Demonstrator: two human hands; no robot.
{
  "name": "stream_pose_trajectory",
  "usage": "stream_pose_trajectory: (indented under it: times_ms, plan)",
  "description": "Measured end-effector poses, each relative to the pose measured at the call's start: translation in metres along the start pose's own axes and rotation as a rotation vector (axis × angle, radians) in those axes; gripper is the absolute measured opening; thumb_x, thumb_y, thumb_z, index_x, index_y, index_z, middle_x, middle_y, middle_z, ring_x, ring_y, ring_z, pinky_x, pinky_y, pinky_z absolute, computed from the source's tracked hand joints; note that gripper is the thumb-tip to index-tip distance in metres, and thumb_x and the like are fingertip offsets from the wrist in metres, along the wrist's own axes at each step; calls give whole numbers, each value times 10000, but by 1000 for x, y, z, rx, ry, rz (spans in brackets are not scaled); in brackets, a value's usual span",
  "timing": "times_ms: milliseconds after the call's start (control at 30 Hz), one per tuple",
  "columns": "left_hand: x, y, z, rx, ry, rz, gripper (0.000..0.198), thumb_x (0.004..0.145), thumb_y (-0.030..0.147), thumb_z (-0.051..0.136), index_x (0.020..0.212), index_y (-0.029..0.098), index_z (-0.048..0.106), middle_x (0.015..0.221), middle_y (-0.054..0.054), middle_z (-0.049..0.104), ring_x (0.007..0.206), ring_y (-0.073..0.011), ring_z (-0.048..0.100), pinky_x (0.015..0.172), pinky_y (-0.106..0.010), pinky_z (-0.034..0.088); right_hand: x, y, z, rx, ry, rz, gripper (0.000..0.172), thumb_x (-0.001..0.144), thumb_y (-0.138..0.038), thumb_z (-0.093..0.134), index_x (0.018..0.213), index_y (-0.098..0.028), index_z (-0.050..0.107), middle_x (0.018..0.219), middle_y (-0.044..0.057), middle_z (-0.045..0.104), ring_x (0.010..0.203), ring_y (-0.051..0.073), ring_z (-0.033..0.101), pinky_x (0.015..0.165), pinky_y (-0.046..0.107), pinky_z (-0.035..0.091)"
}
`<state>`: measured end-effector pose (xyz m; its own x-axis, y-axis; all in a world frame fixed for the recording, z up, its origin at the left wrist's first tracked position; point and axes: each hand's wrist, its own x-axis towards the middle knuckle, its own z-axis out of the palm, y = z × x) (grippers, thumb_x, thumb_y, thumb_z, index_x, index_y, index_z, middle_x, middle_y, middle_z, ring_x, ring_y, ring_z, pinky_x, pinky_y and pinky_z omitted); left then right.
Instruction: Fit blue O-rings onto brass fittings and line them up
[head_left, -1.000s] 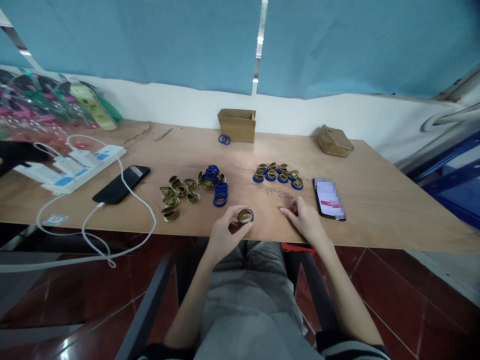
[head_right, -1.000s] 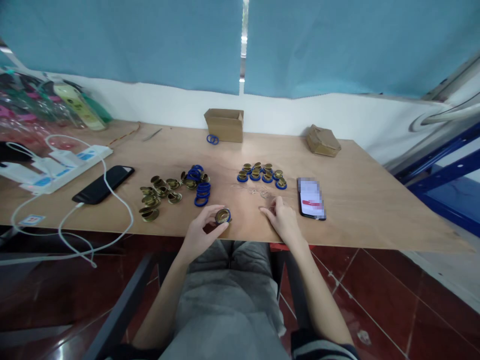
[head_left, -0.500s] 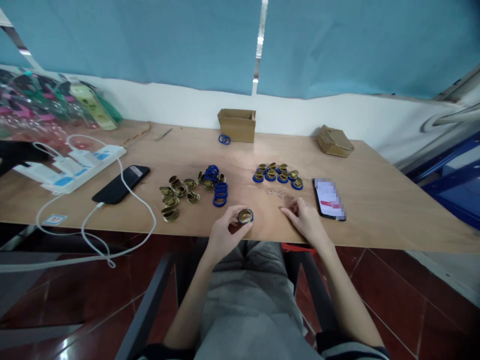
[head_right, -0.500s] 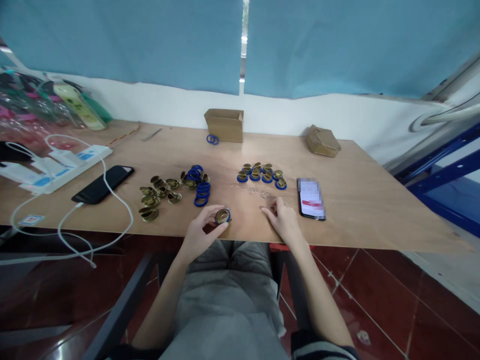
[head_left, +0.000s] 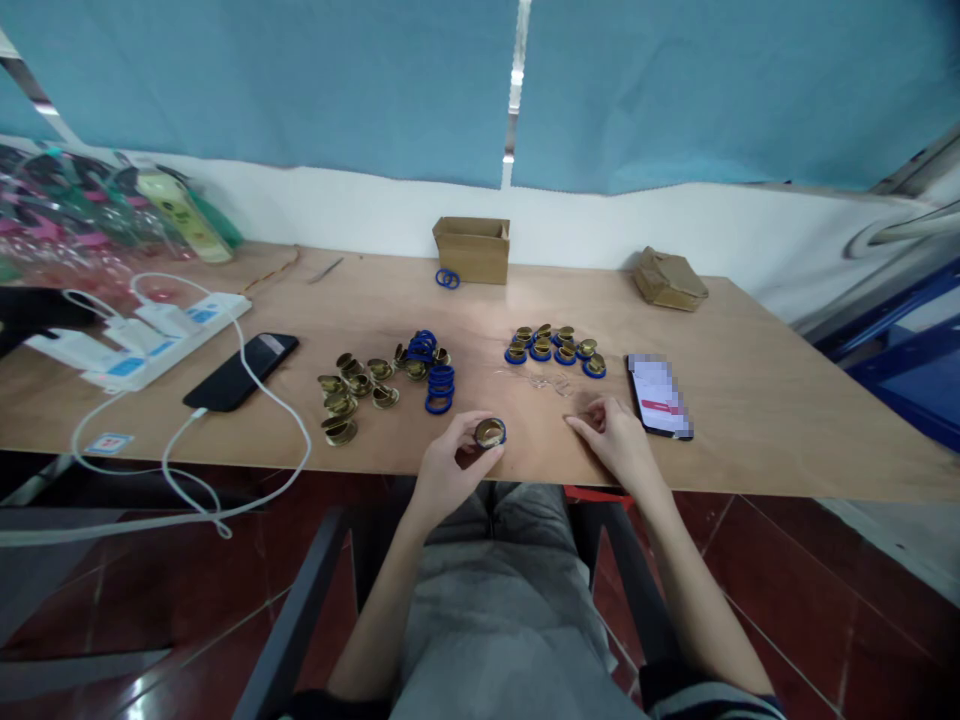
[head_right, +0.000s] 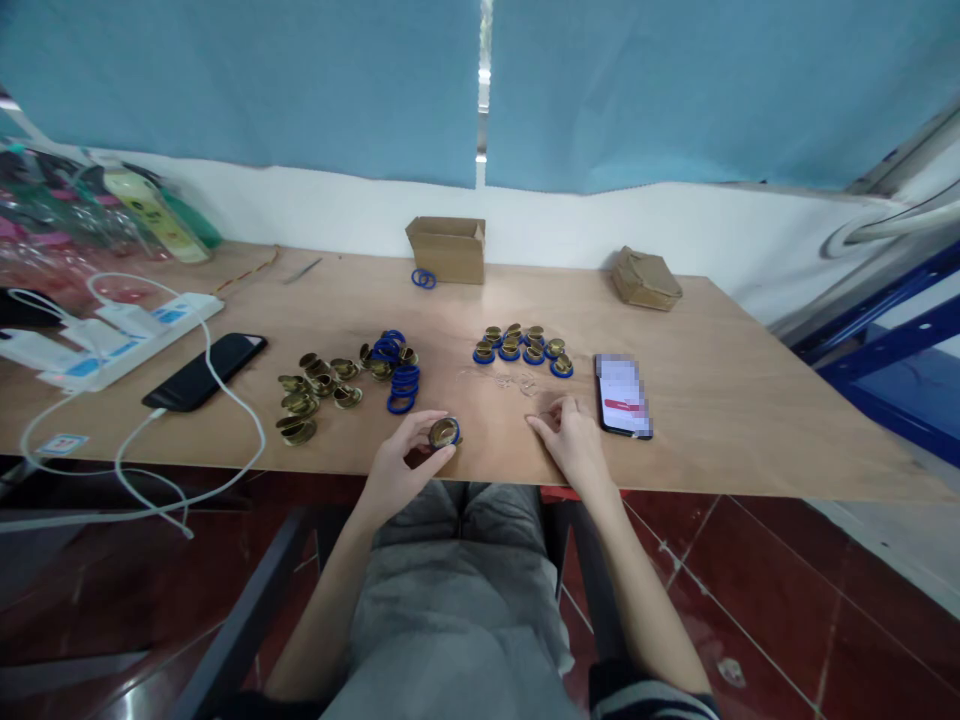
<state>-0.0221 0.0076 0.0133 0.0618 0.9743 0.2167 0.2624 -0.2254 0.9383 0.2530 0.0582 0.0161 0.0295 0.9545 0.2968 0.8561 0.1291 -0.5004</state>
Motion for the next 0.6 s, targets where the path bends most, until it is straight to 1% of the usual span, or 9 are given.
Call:
stream_pose_trajectory:
  times_ms: [100, 233, 600]
  plan:
    - [0, -1, 0, -4, 1, 0, 390, 852, 301, 707, 1222, 250, 597, 1169, -55, 738, 948, -194, 734, 847, -311, 582, 0, -1, -1, -41, -22, 35, 496, 829, -686, 621, 867, -195, 567, 759, 90, 650, 691, 260, 630, 636, 345, 448]
    - [-1, -2, 0, -3, -1, 7, 387, 856, 287, 704, 1226, 255, 599, 1169, -47, 738, 942, -187, 729, 845, -305, 578, 1, -3, -4, -40, -71, 69, 436, 827, -618, 661, 884, -197, 566, 740, 70, 647, 689, 258, 641, 623, 325, 428]
    - [0, -1, 0, 1, -5, 5, 385, 855, 291, 705, 1224, 252, 601, 1169, -47, 736, 939, -184, 724, 826, -293, 566, 0, -5, -5, -28, -115, 40, 358, 871, -561, 624, 799, -230, 507, 693, 49, 641, 647, 240, 635, 592, 310, 396]
